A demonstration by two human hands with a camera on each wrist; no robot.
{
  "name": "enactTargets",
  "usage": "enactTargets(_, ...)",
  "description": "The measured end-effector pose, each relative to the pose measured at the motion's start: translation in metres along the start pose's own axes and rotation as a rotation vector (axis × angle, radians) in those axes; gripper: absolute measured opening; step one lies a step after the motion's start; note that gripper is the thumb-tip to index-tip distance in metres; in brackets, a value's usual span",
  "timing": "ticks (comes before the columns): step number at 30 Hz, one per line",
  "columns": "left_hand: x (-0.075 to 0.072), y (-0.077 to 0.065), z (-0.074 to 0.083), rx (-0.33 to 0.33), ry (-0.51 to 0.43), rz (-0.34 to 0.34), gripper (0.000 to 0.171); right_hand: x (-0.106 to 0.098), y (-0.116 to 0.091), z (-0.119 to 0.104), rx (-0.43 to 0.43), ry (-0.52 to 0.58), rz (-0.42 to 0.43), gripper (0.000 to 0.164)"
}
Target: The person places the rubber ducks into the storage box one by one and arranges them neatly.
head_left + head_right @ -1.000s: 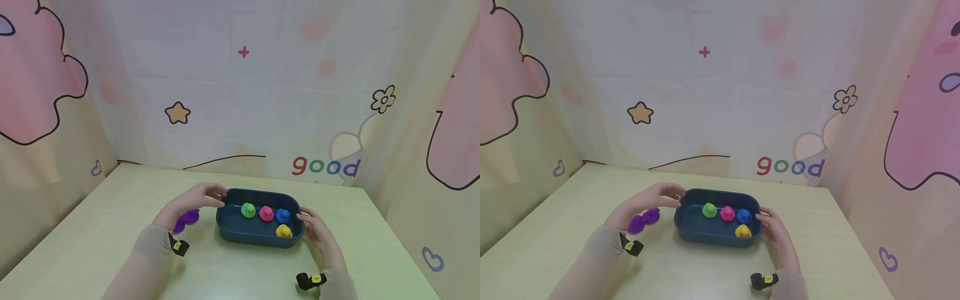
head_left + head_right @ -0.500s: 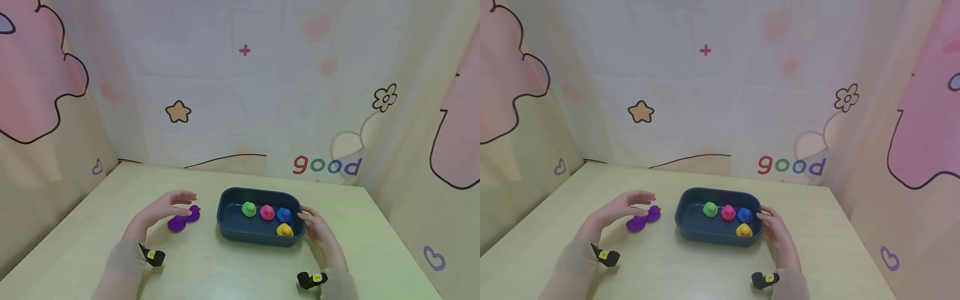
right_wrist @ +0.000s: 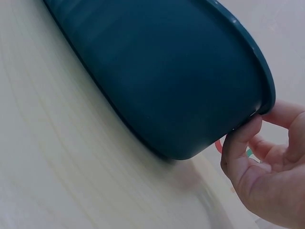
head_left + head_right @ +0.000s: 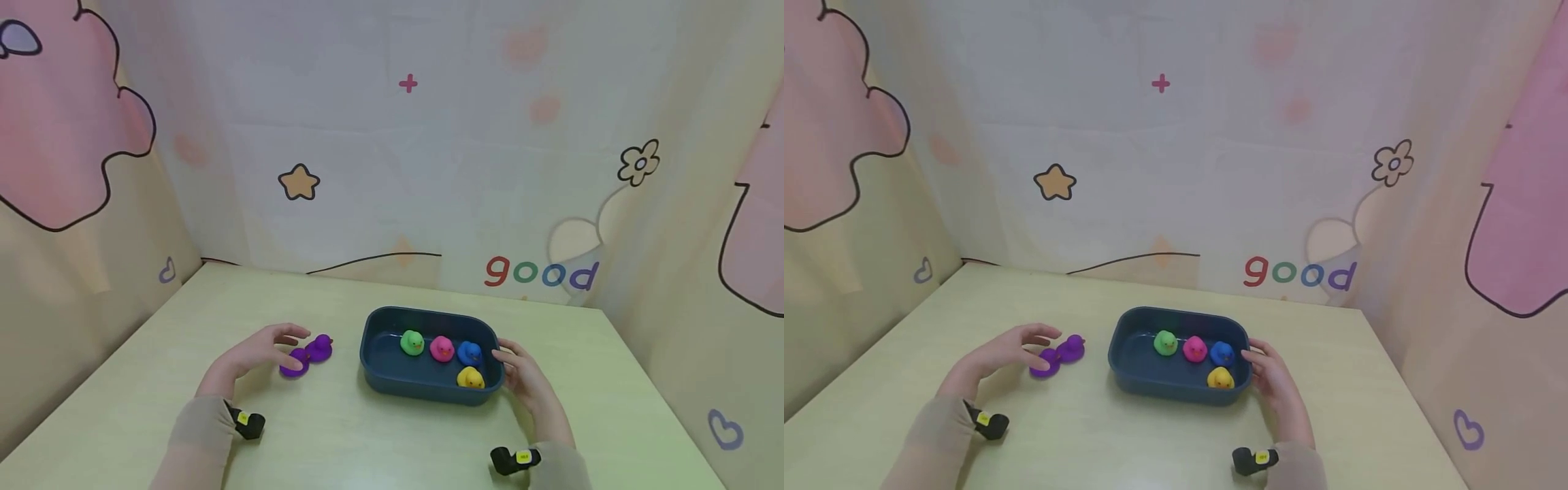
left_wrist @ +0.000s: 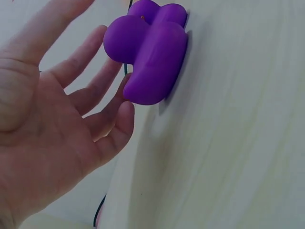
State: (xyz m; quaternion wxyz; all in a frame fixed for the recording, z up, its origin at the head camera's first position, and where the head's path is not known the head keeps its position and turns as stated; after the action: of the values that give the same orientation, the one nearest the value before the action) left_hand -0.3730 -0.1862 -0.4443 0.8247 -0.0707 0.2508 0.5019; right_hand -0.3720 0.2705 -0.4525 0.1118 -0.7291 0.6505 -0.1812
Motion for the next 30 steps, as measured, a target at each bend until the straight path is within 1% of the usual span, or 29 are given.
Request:
enactTargets(4,0.001,-0.001,-0.002,-0.046,0.011,0.011,0.059,0.000,0.001,0.000,0.004,-0.019,-0.012,0.050)
enactTargets(8,0.003,0.000,-0.006,-0.070,0.011,0.018,0.054,0.001,0.002,0.000,0.009,-0.019,-0.019,0.052)
enactTargets(12,0.002,-0.001,-0.012,-0.096,0.040,0.053,0.052,0.003,0.002,-0.001,0.013,-0.027,-0.013,0.051)
enactTargets(15,0.001,-0.002,-0.014,-0.113,0.063,0.073,0.047,0.006,0.002,-0.001,0.013,-0.035,-0.013,0.053)
enactTargets(22,0.000,-0.004,-0.017,-0.126,0.061,0.095,0.035,0.005,0.002,0.000,0.018,-0.028,-0.008,0.052)
enactTargets(25,-0.002,-0.004,-0.016,-0.127,0.057,0.106,0.034,0.003,0.002,0.001,0.023,-0.028,-0.007,0.053)
enactTargets(30,-0.013,-0.002,-0.010,-0.112,0.051,0.156,0.038,-0.001,0.000,0.000,0.020,-0.031,0.005,0.055)
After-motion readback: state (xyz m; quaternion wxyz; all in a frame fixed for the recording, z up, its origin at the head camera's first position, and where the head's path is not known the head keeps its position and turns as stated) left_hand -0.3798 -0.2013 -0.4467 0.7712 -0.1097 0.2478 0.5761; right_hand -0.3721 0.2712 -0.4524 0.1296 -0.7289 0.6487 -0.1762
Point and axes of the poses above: each hand's wrist, its own y-axis towards the middle knuckle, its own x-axis out of the palm, z = x × y, the point moved 7 cm from there along y, towards the middle knuckle, and after that the axes turned 12 degrees about x, right-handed, at the moved point
